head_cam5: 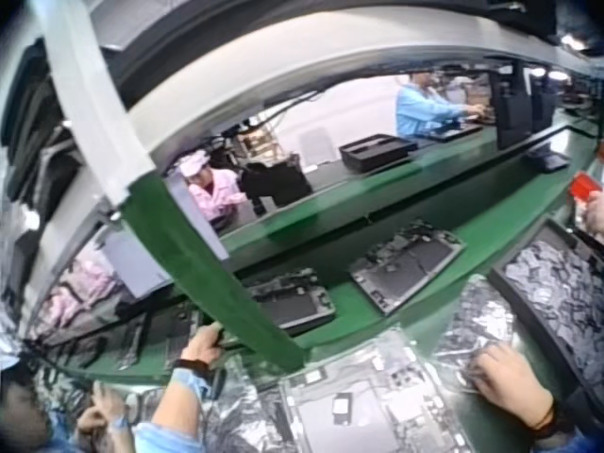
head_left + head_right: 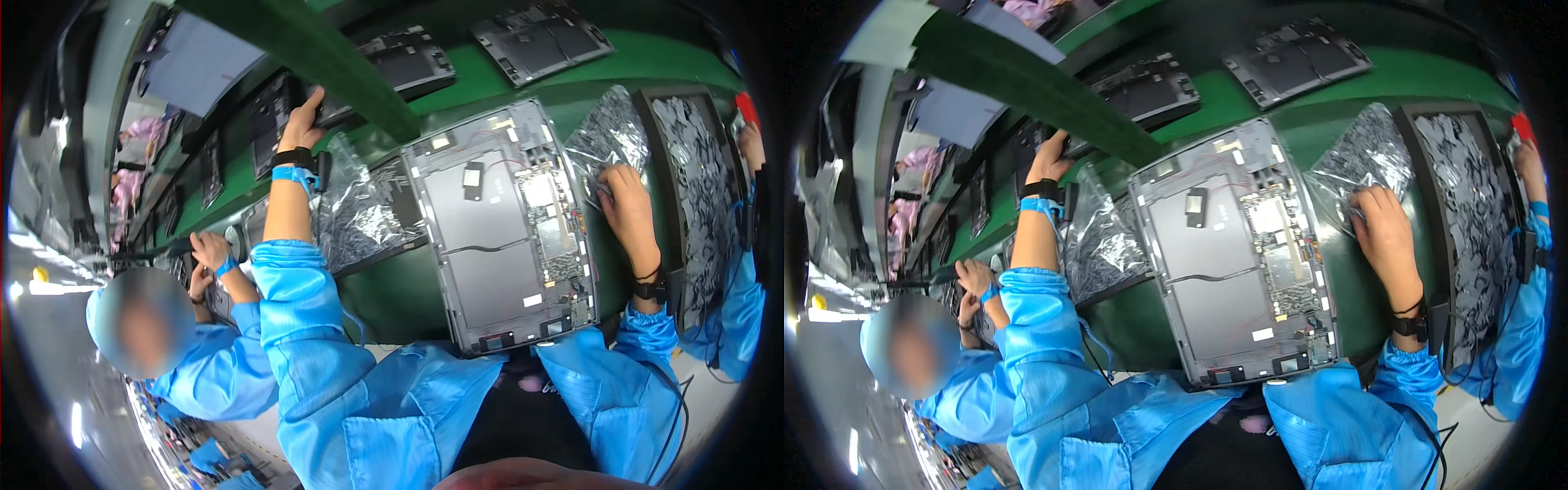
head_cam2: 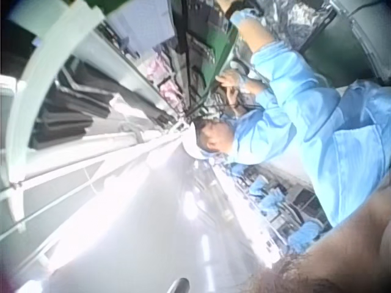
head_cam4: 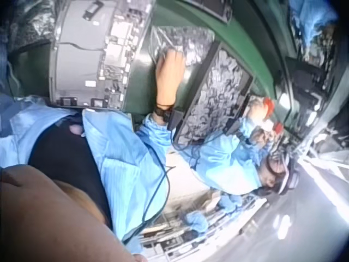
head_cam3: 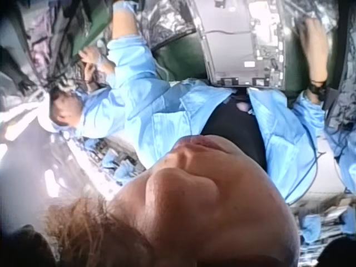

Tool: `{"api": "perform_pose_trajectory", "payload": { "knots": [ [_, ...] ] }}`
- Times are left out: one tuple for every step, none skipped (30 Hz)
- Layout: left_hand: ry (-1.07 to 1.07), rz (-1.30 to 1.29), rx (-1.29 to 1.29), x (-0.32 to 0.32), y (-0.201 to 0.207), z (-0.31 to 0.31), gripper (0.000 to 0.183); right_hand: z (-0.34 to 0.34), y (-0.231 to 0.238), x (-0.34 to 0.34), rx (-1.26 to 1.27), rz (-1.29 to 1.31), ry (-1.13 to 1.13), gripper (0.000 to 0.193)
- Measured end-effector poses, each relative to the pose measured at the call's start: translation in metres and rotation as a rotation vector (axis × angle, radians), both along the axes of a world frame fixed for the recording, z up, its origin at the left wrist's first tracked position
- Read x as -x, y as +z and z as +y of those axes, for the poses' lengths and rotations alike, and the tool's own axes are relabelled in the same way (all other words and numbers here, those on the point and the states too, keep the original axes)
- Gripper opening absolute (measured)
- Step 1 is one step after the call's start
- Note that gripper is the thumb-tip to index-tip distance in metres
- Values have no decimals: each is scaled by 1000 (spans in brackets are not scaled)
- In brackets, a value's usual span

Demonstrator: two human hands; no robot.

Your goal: Assembling components of a tablet or small electronic device on a production line.

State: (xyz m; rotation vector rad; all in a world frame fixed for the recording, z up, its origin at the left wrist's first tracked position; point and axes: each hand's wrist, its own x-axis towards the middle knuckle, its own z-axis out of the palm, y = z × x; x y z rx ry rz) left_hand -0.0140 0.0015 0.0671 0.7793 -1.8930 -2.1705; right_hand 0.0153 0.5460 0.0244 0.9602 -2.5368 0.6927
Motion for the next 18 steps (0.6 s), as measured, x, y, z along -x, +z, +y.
{"api": "perform_pose_trajectory", "payload": {
  "knots": [
    [151, -4, 59, -19, -2, 4, 31, 4, -1, -5, -39, -18, 7, 27],
    [180, -18, 50, -40, -10, -2, 31, 7, -4, -8, -49, -30, 36, 27],
    [226, 47, -4, -61, -20, -8, 31, 15, -7, -17, -55, -50, 51, 25],
    [261, 134, -47, -66, -18, -11, 31, 16, -9, -15, -48, -49, 56, 22],
    [254, 144, -54, -76, -13, -16, 29, 16, -8, -14, -51, -45, 56, 22],
    [232, 162, -54, -90, -8, -27, 27, 17, -6, -15, -48, -27, 46, 21],
    [244, 164, -21, -102, -2, -29, 26, 18, -5, -16, -52, -11, 27, 20],
    [254, 164, 12, -116, 4, -29, 25, 19, -4, -17, -56, -14, 19, 20],
    [282, 187, 33, -134, 11, -40, 25, 17, -3, -17, -70, 37, -30, 20],
    [305, 208, 52, -151, 16, -52, 25, 15, -2, -18, -87, 88, -83, 20],
    [341, 207, 71, -173, 26, -58, 28, 13, 0, -19, -81, 83, -85, 20],
    [374, 208, 87, -194, 39, -60, 31, 10, 3, -20, -85, 85, -78, 20],
    [456, 209, 21, -214, 51, -61, 31, 9, 4, -21, -92, 87, -71, 21],
    [541, 213, -44, -236, 63, -61, 31, 9, 4, -20, -86, 87, -71, 21],
    [518, 215, -70, -260, 69, -68, 32, 10, 0, -18, -106, 72, -57, 19],
    [495, 218, -98, -283, 74, -73, 33, 12, -3, -18, -128, 57, -44, 18],
    [459, 213, -164, -299, 76, -73, 33, 16, -3, -19, -129, 57, -51, 18],
    [433, 215, -220, -318, 81, -71, 34, 15, -5, -18, -123, 47, -51, 17]
  ]
}}
